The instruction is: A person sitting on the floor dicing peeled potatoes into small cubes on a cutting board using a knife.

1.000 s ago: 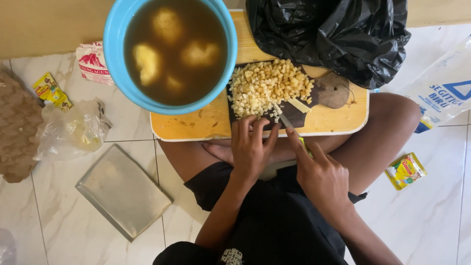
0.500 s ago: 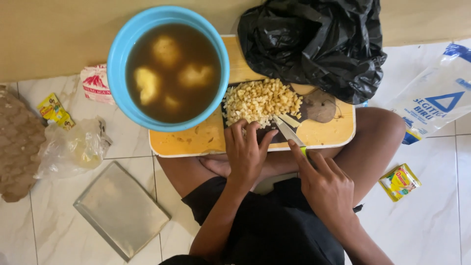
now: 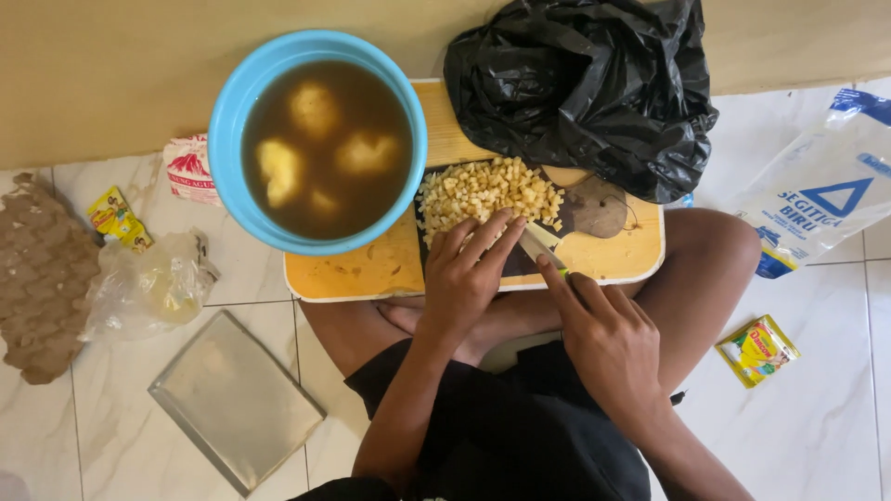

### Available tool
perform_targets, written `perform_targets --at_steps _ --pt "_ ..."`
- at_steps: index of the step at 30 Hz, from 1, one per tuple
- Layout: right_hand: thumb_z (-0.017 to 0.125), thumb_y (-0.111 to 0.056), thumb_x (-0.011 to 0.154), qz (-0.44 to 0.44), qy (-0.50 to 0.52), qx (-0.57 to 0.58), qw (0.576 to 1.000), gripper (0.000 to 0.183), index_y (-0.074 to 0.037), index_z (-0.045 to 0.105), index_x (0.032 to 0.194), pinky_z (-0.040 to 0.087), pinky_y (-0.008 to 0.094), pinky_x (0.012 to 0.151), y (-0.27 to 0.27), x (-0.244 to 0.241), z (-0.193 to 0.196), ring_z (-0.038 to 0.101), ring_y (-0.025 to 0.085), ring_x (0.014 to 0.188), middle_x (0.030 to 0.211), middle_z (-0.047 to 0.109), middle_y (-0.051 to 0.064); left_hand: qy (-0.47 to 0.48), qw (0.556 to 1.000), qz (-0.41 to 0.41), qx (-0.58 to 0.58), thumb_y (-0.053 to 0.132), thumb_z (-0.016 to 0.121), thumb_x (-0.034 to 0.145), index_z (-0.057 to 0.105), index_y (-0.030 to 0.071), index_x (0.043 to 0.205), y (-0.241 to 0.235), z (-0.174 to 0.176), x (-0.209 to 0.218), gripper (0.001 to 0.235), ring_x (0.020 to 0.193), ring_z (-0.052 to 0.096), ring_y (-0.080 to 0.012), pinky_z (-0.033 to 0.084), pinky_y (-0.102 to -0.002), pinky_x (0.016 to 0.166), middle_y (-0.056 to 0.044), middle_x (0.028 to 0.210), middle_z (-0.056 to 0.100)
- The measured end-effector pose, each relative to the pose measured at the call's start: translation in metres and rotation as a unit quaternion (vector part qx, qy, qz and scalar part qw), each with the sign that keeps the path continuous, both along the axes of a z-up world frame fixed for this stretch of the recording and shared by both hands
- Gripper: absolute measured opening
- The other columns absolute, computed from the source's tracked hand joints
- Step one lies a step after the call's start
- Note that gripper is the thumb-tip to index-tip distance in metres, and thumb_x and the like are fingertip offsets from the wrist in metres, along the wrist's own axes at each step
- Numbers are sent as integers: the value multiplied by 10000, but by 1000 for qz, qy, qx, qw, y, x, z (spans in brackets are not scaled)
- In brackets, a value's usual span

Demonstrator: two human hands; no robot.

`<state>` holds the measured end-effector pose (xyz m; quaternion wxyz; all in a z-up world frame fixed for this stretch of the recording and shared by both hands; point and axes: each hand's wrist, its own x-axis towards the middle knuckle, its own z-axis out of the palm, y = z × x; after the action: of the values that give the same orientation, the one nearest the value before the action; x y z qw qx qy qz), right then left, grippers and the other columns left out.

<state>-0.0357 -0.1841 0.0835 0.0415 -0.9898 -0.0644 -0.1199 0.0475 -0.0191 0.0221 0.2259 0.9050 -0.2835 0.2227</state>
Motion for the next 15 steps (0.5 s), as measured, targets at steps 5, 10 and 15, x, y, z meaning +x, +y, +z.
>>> perform_targets --at_steps 5,10,15 --pt "708 -50 801 -11 13 -12 1000 632 -229 690 1406 496 258 563 -8 3 2 596 105 642 967 655 -58 -67 993 26 94 48 773 944 740 214 1359 4 -13 9 448 1132 592 -204 438 -374 858 50 1530 549" --pt "696 -90 881 -23 19 -2 1000 545 -227 704 1409 456 257 500 -17 2 5 601 94 596 926 676 -65 -86 988 70 109 149 825 976 771 213 1302 7 -34 15 336 1228 489 -205 379 -405 925 68 1627 428" --pt "702 -19 894 -40 20 84 995 520 -146 710 1398 433 296 502 -29 -1 4 608 113 605 842 687 -27 -23 995 98 16 86 867 861 729 133 1170 -4 -13 6 341 1134 580 -244 481 -402 931 -15 1283 626"
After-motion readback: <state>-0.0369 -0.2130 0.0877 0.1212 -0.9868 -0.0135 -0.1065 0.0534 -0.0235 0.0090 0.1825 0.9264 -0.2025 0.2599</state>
